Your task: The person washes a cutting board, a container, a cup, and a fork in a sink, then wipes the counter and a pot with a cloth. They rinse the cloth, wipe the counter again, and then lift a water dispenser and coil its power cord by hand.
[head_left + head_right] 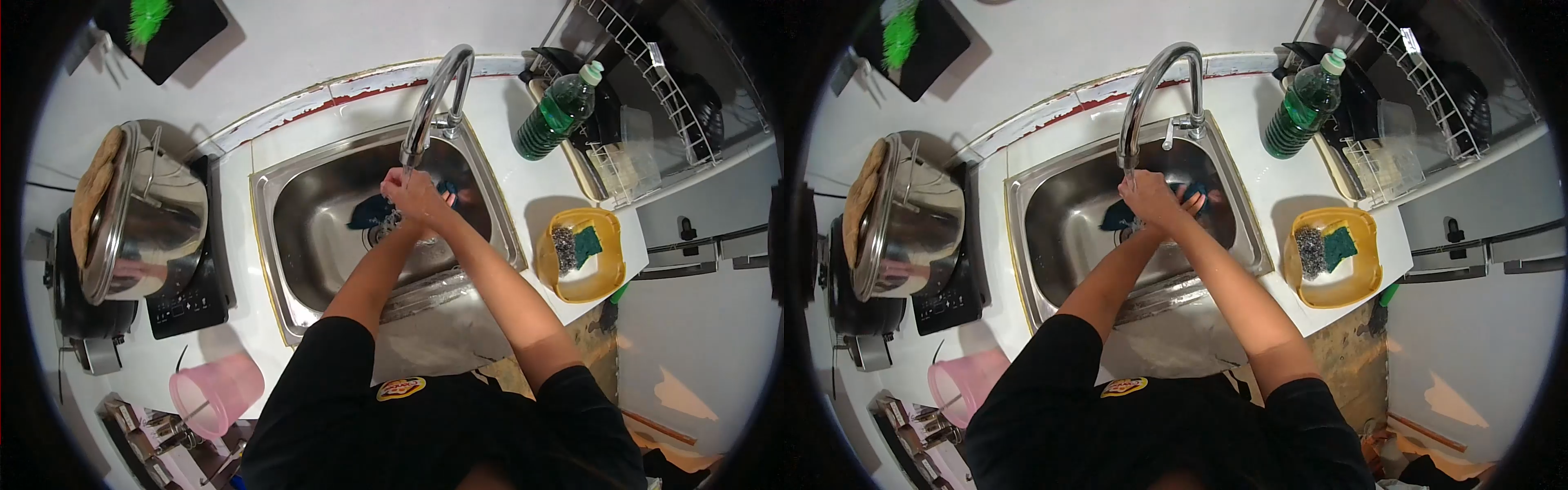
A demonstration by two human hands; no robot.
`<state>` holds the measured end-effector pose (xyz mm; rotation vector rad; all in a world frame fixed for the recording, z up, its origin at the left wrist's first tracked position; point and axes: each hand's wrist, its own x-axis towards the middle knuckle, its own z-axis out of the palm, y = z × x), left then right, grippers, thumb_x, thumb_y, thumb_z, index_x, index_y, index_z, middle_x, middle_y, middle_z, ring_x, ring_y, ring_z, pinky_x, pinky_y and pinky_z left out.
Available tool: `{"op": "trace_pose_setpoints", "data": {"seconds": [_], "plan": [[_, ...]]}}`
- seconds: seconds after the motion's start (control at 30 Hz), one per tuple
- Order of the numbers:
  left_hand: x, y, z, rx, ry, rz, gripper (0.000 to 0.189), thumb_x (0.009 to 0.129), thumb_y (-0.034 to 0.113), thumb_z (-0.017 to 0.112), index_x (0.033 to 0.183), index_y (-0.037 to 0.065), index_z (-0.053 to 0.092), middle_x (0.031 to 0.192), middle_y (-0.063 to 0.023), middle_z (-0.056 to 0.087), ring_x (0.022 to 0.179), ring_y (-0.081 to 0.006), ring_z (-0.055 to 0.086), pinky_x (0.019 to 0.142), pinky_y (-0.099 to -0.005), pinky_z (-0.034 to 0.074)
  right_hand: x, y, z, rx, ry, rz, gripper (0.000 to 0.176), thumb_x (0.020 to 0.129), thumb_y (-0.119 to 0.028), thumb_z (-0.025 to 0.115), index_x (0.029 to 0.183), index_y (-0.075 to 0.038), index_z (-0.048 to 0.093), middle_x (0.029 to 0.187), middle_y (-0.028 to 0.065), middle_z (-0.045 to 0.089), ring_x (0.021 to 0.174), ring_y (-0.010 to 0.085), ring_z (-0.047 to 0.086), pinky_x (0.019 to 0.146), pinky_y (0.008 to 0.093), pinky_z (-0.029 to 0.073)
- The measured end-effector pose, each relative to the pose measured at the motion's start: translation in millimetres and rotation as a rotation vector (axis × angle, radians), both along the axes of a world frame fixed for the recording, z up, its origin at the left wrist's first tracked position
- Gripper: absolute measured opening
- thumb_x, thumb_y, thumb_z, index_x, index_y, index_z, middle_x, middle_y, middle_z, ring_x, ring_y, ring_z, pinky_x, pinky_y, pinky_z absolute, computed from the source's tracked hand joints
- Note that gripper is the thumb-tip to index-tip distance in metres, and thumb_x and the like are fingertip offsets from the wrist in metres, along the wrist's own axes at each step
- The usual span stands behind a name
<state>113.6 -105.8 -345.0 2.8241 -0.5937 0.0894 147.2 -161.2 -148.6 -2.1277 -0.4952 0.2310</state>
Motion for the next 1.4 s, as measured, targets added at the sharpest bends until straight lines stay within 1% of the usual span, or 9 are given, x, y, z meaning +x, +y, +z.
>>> {"op": "trace_pose_setpoints", "data": {"seconds": [0.27, 0.47, 0.7, 1.03, 1.07, 1.13, 1.17, 1.27, 1.4], "plan": [[3, 118, -9, 0.592, -0.193, -0.012, 0.061, 0.079, 0.056, 0.05, 0.136, 0.037, 0.037, 0.147, 0.0153, 0.022, 0.14, -0.027, 0.003, 0.106, -0.0496, 0.016, -7, 40, -60, -0.329, 0.061, 0.496, 0.025, 0.078, -0.026, 0.061, 0.09, -0.005, 0.066, 0.084, 0.0176, 0.066, 0.081, 0.0307, 0.063, 0.074, 0.0376, 0.048], [-61, 208, 91, 1.342, 0.369, 0.204, 0.052, 0.089, 0.046, 0.038, 0.14, 0.036, 0.032, 0.15, 0.0116, 0.018, 0.139, -0.0342, -0.011, 0.107, -0.0536, -0.004, 0, 34, -32, -0.211, 0.398, 0.417, 0.026, 0.083, -0.029, 0.059, 0.094, -0.006, 0.064, 0.079, 0.0084, 0.064, 0.065, 0.0178, 0.06, 0.058, 0.0316, 0.051], [-170, 134, 216, 0.597, 0.766, 0.274, 0.051, 0.09, 0.051, 0.037, 0.119, 0.017, 0.06, 0.134, -0.0108, 0.046, 0.129, -0.0379, 0.032, 0.107, -0.0509, 0.018, 11, 11, 16, 0.024, 0.495, 0.277, 0.023, 0.082, -0.029, 0.059, 0.092, -0.008, 0.062, 0.077, 0.0042, 0.061, 0.059, 0.0135, 0.058, 0.052, 0.0265, 0.05], [-65, 86, 147, -0.353, 0.524, 0.141, 0.049, 0.092, 0.041, 0.039, 0.106, -0.001, 0.061, 0.102, -0.0253, 0.061, 0.098, -0.0365, 0.059, 0.088, -0.0405, 0.042, -1, -2, 66, 0.204, 0.464, 0.205, 0.018, 0.083, -0.024, 0.056, 0.082, -0.008, 0.062, 0.07, 0.0024, 0.057, 0.061, 0.0135, 0.057, 0.058, 0.0263, 0.049], [-65, 53, 218, -0.366, 0.72, 0.323, 0.047, 0.092, 0.039, 0.041, 0.106, -0.002, 0.06, 0.104, -0.0235, 0.062, 0.1, -0.0355, 0.058, 0.088, -0.0389, 0.042, 4, -2, 48, 0.02, 0.032, 0.304, 0.02, 0.085, -0.026, 0.054, 0.084, -0.007, 0.062, 0.073, 0.0045, 0.059, 0.065, 0.0169, 0.059, 0.061, 0.0285, 0.049], [-19, 51, 166, -0.621, 0.254, -0.073, 0.037, 0.092, 0.031, 0.044, 0.106, 0.001, 0.061, 0.107, -0.0237, 0.06, 0.104, -0.0328, 0.056, 0.091, -0.0362, 0.041, 27, -6, -5, -0.352, -0.845, 0.482, 0.026, 0.088, -0.029, 0.05, 0.088, -0.006, 0.062, 0.08, 0.0088, 0.063, 0.073, 0.0238, 0.062, 0.067, 0.0328, 0.05], [3, 53, 156, -0.365, 0.028, -0.163, 0.034, 0.091, 0.03, 0.046, 0.102, 0.001, 0.061, 0.102, -0.0212, 0.062, 0.097, -0.0309, 0.059, 0.086, -0.0362, 0.044, 15, -14, 0, -0.286, -0.298, 0.284, 0.036, 0.093, -0.034, 0.041, 0.092, -0.005, 0.062, 0.097, 0.0131, 0.064, 0.087, 0.0322, 0.061, 0.077, 0.0399, 0.047], [31, 37, 186, 0.335, -0.057, 0.015, 0.033, 0.09, 0.034, 0.051, 0.101, 0.003, 0.055, 0.09, -0.0142, 0.065, 0.081, -0.0259, 0.064, 0.075, -0.0348, 0.049, 7, -37, -25, 0.155, -0.286, -0.05, 0.045, 0.091, -0.038, 0.038, 0.09, 0.001, 0.059, 0.091, 0.0262, 0.06, 0.088, 0.0432, 0.056, 0.079, 0.048, 0.043], [2, 20, 183, -0.851, -0.077, 0.373, 0.039, 0.083, 0.041, 0.061, 0.071, 0.003, 0.059, 0.066, -0.0103, 0.062, 0.056, -0.023, 0.057, 0.056, -0.0336, 0.046, 0, -41, 3, 0.1, -0.212, -0.356, 0.053, 0.093, -0.042, 0.036, 0.076, 0.002, 0.06, 0.082, 0.0265, 0.06, 0.083, 0.0444, 0.057, 0.075, 0.0485, 0.042]]}}
